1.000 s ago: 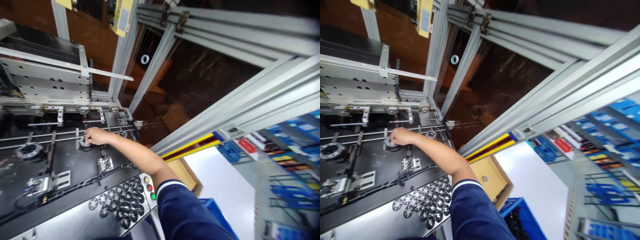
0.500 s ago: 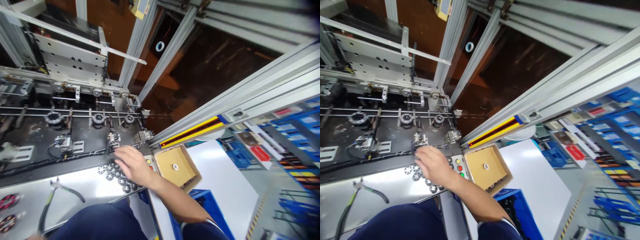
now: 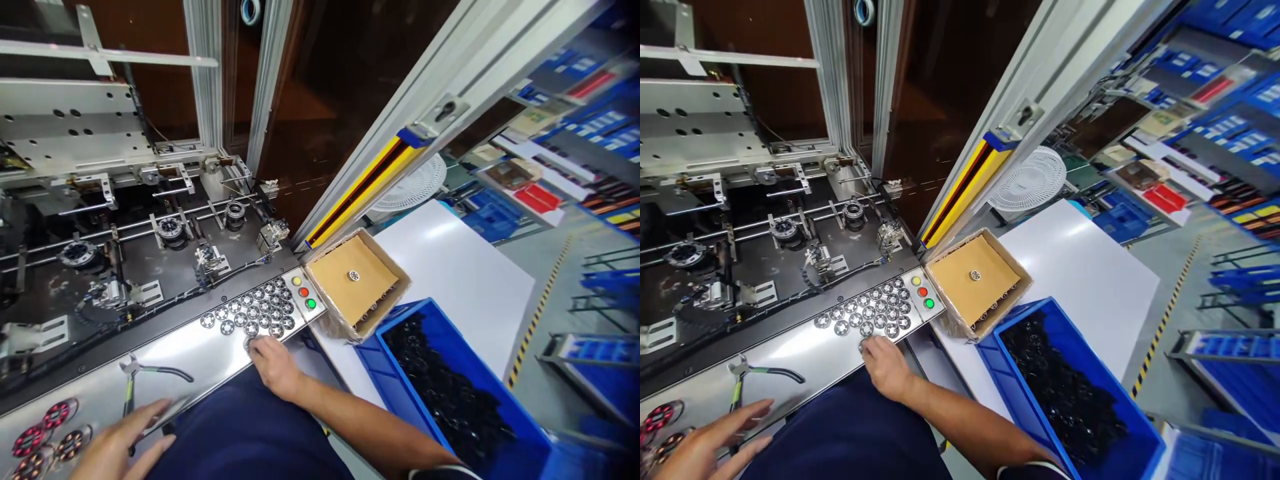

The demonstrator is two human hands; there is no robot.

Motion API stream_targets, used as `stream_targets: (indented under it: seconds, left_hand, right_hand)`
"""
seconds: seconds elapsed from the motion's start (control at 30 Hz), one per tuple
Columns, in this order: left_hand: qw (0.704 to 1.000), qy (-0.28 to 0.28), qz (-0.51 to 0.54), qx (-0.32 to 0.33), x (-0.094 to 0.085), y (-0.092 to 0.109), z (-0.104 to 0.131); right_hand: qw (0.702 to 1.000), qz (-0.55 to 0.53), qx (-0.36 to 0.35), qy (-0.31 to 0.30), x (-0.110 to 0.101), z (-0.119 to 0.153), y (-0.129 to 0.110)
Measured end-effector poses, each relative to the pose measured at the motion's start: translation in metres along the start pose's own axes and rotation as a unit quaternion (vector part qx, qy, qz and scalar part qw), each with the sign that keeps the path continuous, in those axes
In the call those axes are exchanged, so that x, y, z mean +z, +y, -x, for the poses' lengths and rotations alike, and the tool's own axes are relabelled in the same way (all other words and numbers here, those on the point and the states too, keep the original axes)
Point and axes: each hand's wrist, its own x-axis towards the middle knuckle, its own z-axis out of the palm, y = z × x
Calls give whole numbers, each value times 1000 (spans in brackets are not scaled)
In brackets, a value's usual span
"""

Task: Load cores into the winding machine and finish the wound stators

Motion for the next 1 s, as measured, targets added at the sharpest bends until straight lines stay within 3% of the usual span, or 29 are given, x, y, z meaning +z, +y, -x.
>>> stream_targets:
  seconds: [0.1,0.23,0.33,0.43,0.53,0.63,0.8,0.9,1.0]
  left_hand:
    - [1000,-6,-5,-20,5,2,0]
    - [989,22,50,-139,2,6,0]
    - [958,53,163,-229,5,8,2]
    - [914,72,292,-273,13,13,5]
    - [881,102,374,-270,23,26,4]
    - [839,134,470,-239,27,46,2]
    - [773,174,587,-166,15,75,7]
    - [746,199,618,-148,7,85,12]
    - [729,216,634,-138,7,91,13]
  right_hand:
    - [997,1,-57,-45,14,-25,-12]
    - [989,-3,-112,-96,19,-59,-24]
    - [983,-15,-137,-121,17,-75,-25]
    - [974,-46,-175,-137,12,-86,-22]
    - [960,-113,-223,-127,1,-101,-28]
    - [944,-208,-243,-76,-18,-121,-51]
    - [908,-335,-252,17,-57,-147,-91]
    - [884,-388,-250,69,-72,-153,-101]
    - [882,-383,-249,117,-79,-154,-105]
